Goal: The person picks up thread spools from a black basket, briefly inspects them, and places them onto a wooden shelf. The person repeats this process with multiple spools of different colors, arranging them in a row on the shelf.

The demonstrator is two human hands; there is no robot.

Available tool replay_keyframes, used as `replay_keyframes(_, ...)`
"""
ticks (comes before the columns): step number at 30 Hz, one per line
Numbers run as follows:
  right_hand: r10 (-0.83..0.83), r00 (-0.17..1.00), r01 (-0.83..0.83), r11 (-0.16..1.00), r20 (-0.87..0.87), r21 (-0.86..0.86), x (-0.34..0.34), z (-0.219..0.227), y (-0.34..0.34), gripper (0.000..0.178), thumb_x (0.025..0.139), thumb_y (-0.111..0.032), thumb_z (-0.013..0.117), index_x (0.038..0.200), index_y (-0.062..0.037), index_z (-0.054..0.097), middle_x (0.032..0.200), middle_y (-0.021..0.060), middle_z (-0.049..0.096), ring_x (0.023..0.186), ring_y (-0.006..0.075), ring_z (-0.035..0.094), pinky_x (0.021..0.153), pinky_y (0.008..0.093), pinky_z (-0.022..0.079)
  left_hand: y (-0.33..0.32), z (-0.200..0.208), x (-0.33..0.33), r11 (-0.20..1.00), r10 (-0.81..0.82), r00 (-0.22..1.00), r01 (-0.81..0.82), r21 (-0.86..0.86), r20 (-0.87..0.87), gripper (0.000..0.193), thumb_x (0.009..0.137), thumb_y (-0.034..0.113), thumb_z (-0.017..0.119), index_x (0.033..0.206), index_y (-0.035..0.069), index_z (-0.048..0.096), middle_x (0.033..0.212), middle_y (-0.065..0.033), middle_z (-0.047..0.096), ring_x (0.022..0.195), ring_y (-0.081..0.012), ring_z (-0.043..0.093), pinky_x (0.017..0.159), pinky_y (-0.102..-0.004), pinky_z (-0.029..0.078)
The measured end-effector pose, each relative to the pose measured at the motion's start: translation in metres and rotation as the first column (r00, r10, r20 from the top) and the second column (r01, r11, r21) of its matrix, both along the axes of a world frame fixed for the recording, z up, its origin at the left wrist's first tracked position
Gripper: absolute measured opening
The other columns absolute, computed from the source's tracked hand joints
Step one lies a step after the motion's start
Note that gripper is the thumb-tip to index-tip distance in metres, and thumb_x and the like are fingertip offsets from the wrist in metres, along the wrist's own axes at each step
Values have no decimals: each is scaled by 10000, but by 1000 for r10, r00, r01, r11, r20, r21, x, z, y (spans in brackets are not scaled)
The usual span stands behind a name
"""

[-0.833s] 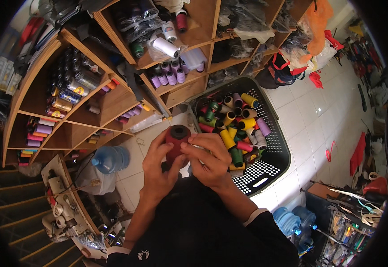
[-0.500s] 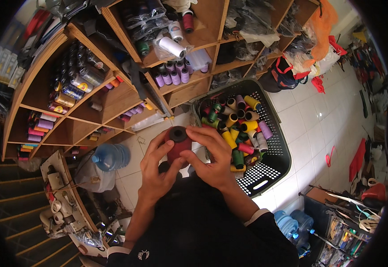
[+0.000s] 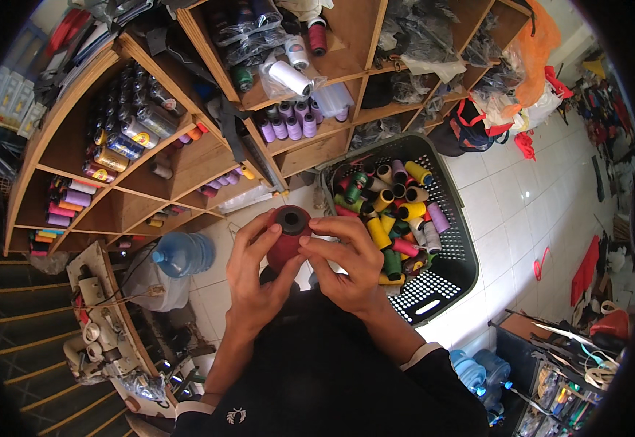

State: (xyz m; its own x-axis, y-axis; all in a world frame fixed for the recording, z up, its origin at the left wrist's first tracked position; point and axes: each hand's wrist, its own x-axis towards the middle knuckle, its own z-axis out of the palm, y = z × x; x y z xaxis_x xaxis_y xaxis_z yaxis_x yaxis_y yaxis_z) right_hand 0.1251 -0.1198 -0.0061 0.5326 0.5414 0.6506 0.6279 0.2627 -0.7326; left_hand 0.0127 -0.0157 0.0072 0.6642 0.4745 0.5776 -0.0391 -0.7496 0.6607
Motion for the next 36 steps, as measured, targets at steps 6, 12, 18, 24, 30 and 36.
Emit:
replay_keyframes(6,-27,995,27,1000,-99,-4,-2,9,6,237,705,16,733,928,-28,668,970,118,616,861,261,614,721,325,499,3,-1,3,999,8,1000,-8,53,0,472,672,26,778,1098,51,577,1169,-214,548,980,-341,606,762,-388,536)
replay_keyframes(12,-42,992,37,998,-119,-41,1,11,14,208,701,-1,746,889,-22,660,921,117,604,815,256,608,689,324,492,9,-6,2,999,13,999,-12,32,-40,415,674,32,774,1043,46,584,1190,-193,527,960,-336,608,736,-378,546)
replay_keyframes(18,1,993,-9,998,-116,-60,2,7,15,202,710,6,733,895,-19,654,916,121,601,812,257,600,691,324,488,10,-4,2,999,44,999,-44,22,-17,485,671,4,770,1097,57,544,1176,-192,527,977,-340,604,747,-392,549)
replay_keyframes(24,100,984,-116,988,-144,-102,2,14,20,183,727,8,712,885,-9,621,914,115,545,811,249,581,695,328,476,15,-5,-2,997,47,999,-46,61,-20,483,674,-16,758,1098,66,542,1175,-194,517,988,-347,599,781,-405,543)
replay_keyframes(30,231,942,-293,919,-244,-264,5,31,18,156,776,17,655,885,-9,546,1003,128,447,826,254,561,759,321,458,17,-10,-7,999,46,998,-45,28,-37,396,695,-43,721,1030,60,537,1164,-200,487,977,-361,592,787,-414,538)
replay_keyframes(36,228,950,-272,938,-211,-213,1,26,23,173,784,-8,668,903,-12,544,1021,136,465,872,265,562,799,352,457,21,-6,-7,999,39,999,-38,29,-27,407,694,-63,697,1023,62,494,1144,-210,479,938,-369,590,777,-419,527)
